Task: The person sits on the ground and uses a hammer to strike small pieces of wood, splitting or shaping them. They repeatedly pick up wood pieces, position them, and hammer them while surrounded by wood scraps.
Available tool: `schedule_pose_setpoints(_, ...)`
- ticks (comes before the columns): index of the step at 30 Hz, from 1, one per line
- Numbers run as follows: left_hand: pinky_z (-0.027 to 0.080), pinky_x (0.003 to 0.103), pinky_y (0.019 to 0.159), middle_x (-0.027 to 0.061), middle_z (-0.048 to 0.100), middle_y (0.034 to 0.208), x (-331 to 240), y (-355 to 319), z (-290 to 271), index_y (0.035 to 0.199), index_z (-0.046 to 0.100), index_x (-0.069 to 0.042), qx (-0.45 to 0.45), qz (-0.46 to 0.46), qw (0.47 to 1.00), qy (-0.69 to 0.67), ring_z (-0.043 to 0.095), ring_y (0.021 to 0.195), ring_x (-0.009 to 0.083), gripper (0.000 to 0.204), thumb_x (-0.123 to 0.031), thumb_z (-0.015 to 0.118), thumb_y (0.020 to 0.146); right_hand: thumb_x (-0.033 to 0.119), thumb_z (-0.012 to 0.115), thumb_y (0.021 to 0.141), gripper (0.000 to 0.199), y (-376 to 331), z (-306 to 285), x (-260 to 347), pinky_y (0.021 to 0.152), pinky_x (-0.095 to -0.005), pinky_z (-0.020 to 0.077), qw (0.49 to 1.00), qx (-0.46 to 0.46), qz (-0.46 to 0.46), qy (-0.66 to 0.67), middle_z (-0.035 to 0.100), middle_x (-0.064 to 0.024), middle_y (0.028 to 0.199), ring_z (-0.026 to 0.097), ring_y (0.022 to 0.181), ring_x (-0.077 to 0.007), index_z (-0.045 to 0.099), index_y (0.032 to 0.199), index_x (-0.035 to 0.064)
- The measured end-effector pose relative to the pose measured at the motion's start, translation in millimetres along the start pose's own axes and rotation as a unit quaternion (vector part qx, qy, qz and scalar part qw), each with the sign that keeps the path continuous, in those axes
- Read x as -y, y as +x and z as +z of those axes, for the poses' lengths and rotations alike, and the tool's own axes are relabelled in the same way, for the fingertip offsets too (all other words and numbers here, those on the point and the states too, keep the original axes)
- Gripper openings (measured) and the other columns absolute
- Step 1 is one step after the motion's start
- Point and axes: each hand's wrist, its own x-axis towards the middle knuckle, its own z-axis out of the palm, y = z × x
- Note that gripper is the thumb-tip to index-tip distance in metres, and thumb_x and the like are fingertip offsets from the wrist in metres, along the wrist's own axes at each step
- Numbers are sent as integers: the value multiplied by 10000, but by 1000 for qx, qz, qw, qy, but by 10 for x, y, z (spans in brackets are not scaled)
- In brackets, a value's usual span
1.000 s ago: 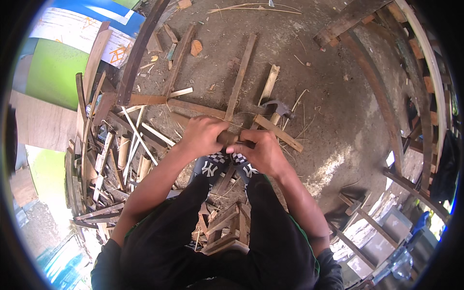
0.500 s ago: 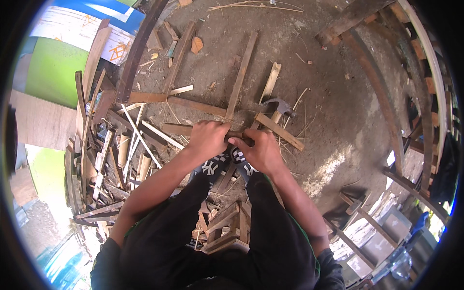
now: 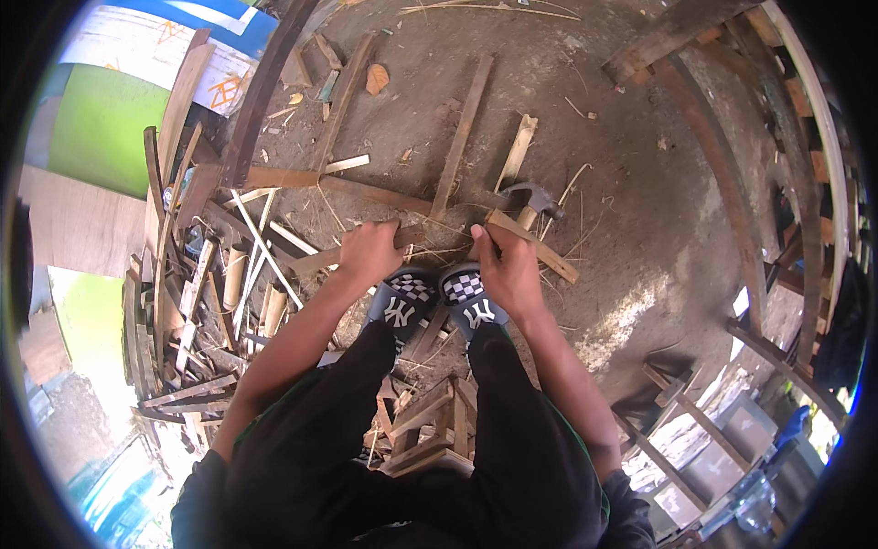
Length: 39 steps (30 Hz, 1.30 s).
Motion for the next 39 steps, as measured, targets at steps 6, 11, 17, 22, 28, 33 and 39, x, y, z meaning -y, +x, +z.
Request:
schedule_pose_setpoints(6,533,568,919,279,727,1009,-193,-80,-220,1303,569,-1,79,8,992,-99,699,1009,485,573,-457,665,970,91,548,1058,168,-33,61,-65,654,-368,487,994,67,32,81,650,-122,749,606,656,-215,629,965,-22)
schedule_pose_setpoints(11,542,540,883,280,717,1011,75,-96,91,1296,547,19,-2,113,963,-245,681,1009,506,572,-488,580,1033,29,545,1033,101,-59,147,-37,684,-361,516,985,59,53,155,681,-116,792,644,688,-222,633,1040,-20)
schedule_pose_setpoints(17,554,520,855,205,737,985,42,-123,-200,1158,671,-43,53,139,956,-254,694,975,460,504,-515,645,983,39,666,977,134,-1,125,10,789,-326,528,998,27,-42,24,710,-77,889,674,833,-177,746,1077,1)
schedule_pose_setpoints(22,564,498,839,174,743,967,3,-148,-387,1071,713,-59,31,128,967,-219,712,954,419,480,-523,683,951,28,729,920,209,70,147,54,766,-324,530,994,60,69,58,726,-68,961,694,866,-171,744,1127,5)
schedule_pose_setpoints(28,572,475,808,137,713,993,139,-142,-319,1075,732,-66,-54,184,953,-235,710,946,388,445,-470,770,892,98,706,971,385,89,269,11,822,-319,546,994,83,47,52,733,-122,1088,701,945,-166,618,1337,19)
schedule_pose_setpoints(33,562,461,806,138,695,957,143,-178,-391,1058,729,-69,-36,160,957,-240,701,906,388,404,-396,837,846,126,684,1015,401,93,324,130,944,-328,536,961,209,61,171,700,-145,1195,669,1102,-185,558,1369,-15)
schedule_pose_setpoints(39,575,457,826,131,726,1022,35,-175,-572,1168,706,-121,-14,149,959,-240,718,967,363,444,-411,825,854,105,650,1033,340,80,407,23,882,-349,607,924,213,131,290,708,-175,1129,709,995,-201,562,1312,-68)
